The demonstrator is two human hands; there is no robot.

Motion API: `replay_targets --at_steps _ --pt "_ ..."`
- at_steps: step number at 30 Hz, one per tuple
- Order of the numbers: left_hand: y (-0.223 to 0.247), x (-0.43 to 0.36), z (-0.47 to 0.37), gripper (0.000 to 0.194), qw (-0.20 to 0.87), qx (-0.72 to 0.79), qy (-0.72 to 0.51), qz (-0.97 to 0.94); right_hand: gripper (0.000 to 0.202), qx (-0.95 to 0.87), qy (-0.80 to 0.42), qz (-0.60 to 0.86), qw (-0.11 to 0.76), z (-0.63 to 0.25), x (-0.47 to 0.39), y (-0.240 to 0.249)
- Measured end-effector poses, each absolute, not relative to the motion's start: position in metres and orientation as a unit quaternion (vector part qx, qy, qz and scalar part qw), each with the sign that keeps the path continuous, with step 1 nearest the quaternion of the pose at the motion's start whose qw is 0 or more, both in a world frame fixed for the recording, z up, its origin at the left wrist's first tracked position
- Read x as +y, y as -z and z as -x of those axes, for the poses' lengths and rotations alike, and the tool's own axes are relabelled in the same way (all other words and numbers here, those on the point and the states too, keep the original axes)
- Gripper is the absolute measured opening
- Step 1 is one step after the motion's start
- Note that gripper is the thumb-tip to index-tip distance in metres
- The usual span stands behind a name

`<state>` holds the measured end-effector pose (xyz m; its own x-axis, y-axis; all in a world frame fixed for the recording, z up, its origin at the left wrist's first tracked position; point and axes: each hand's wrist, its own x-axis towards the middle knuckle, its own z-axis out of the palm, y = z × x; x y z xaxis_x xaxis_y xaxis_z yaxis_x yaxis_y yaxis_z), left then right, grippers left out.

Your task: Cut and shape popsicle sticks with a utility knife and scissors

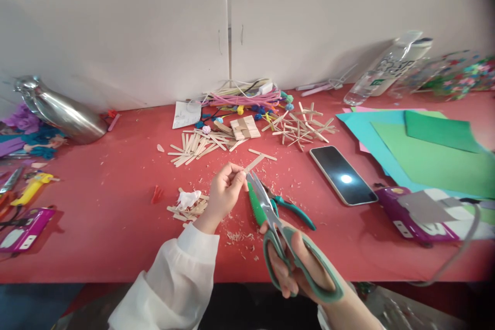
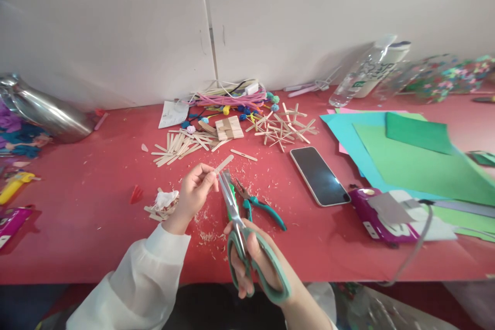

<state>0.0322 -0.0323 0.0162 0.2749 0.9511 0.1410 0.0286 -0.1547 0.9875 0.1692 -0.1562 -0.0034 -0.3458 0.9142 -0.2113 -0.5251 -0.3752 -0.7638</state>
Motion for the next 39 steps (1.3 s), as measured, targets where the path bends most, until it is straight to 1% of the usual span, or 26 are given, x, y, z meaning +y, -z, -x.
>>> replay_targets --at_steps 3,8,17,19,22,26,29,34,36,39 --pt "-0.017 -0.035 -0.032 0.018 0.491 0.403 -0.443 -0.633 0.050 -0.298 -0.766 0.318 0.473 -0.167 -0.155 0.001" --pt "-0.016 -0.035 -0.031 0.015 0.453 0.403 -0.438 -0.663 0.049 -0.267 -0.759 0.359 0.473 -0.166 -0.156 -0.009" --pt "-0.014 -0.038 -0.030 0.013 0.325 0.416 -0.419 -0.738 0.051 -0.179 -0.786 0.385 0.449 -0.167 -0.161 -0.029" --pt "-0.013 -0.038 -0.030 0.014 0.317 0.418 -0.422 -0.739 0.050 -0.168 -0.787 0.385 0.452 -0.166 -0.161 -0.033" --pt "-0.013 -0.037 -0.029 0.015 0.335 0.416 -0.426 -0.730 0.050 -0.193 -0.765 0.411 0.457 -0.165 -0.159 -0.034" --pt "-0.012 -0.036 -0.029 0.017 0.357 0.417 -0.431 -0.716 0.052 -0.284 -0.713 0.459 0.447 -0.160 -0.156 -0.025" --pt "-0.012 -0.036 -0.030 0.019 0.381 0.421 -0.432 -0.700 0.051 -0.347 -0.636 0.534 0.436 -0.155 -0.155 -0.011" --pt "-0.012 -0.035 -0.033 0.019 0.476 0.421 -0.433 -0.639 0.047 -0.410 -0.485 0.653 0.413 -0.153 -0.155 0.006" --pt "-0.011 -0.034 -0.034 0.020 0.510 0.422 -0.436 -0.609 0.048 -0.409 -0.481 0.654 0.416 -0.155 -0.155 0.006" --pt "-0.009 -0.033 -0.036 0.020 0.541 0.419 -0.447 -0.576 0.048 -0.387 -0.558 0.598 0.425 -0.158 -0.155 0.001"
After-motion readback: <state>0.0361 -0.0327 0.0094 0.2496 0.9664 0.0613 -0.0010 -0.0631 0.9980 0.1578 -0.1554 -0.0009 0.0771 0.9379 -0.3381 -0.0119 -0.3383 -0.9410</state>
